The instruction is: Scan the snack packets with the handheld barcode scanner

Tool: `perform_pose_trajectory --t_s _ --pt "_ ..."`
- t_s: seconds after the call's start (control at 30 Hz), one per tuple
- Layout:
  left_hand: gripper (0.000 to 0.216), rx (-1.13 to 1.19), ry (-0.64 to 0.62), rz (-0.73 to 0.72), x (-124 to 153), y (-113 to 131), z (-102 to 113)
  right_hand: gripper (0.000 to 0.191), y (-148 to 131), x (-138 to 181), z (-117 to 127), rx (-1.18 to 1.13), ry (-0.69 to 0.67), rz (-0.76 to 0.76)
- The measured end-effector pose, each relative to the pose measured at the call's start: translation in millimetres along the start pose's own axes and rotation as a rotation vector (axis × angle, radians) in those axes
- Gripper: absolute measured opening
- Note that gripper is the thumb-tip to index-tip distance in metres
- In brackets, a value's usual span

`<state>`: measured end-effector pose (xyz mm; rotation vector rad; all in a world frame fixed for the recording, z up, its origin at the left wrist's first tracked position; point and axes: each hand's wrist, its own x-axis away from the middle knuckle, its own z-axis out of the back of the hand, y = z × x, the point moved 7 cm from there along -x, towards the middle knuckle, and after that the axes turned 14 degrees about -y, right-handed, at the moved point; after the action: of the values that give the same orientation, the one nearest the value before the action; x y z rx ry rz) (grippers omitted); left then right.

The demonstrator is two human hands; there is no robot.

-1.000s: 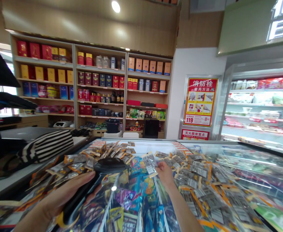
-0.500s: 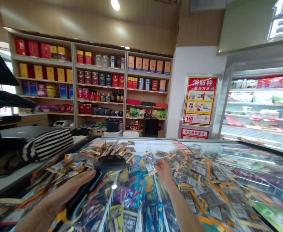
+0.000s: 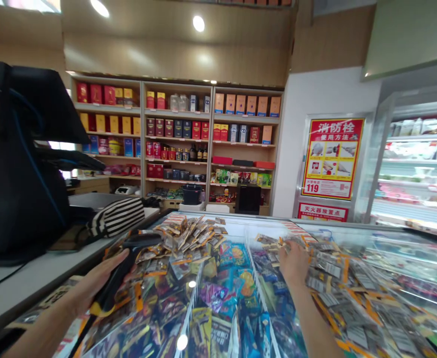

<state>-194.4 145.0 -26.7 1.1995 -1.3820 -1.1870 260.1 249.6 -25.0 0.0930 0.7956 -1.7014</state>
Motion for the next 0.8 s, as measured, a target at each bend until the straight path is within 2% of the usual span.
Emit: perform_pose_trajectory --t_s 0.03,0.1,0.17,0.23,0.33,0.43,0.57,0.7,0.8 --pt "0.034 0.012 0.019 -0.004 3 -2 7 0.035 -17 4 -10 -0.064 -0.077 0.033" --pt "0.034 0.027 0.045 -0.004 6 -6 16 0.033 -63 15 -45 -0.184 -0.351 0.139" --pt "0.035 0.02 0.034 0.022 7 -11 21 0.03 -111 31 -78 -0.153 -0.547 0.225" --pt "0.037 0.014 -0.005 0.059 8 -16 20 0.033 -143 43 -105 -0.067 -0.626 0.189" --pt "0.039 0.011 -0.006 0.061 12 -19 18 0.037 -172 52 -128 -0.03 -0.638 0.129" --pt "0.038 0.002 0.042 0.023 17 -16 18 0.039 -183 54 -141 -0.019 -0.636 0.072" --pt "0.038 0.009 0.061 0.036 19 -16 15 0.028 -182 52 -147 -0.041 -0.659 0.06" --pt "0.036 0.052 0.029 0.011 20 -16 2 0.016 -164 46 -136 -0.107 -0.659 0.099" --pt "0.037 0.056 -0.074 0.008 19 -15 -20 0.013 -136 43 -118 -0.196 -0.634 0.13"
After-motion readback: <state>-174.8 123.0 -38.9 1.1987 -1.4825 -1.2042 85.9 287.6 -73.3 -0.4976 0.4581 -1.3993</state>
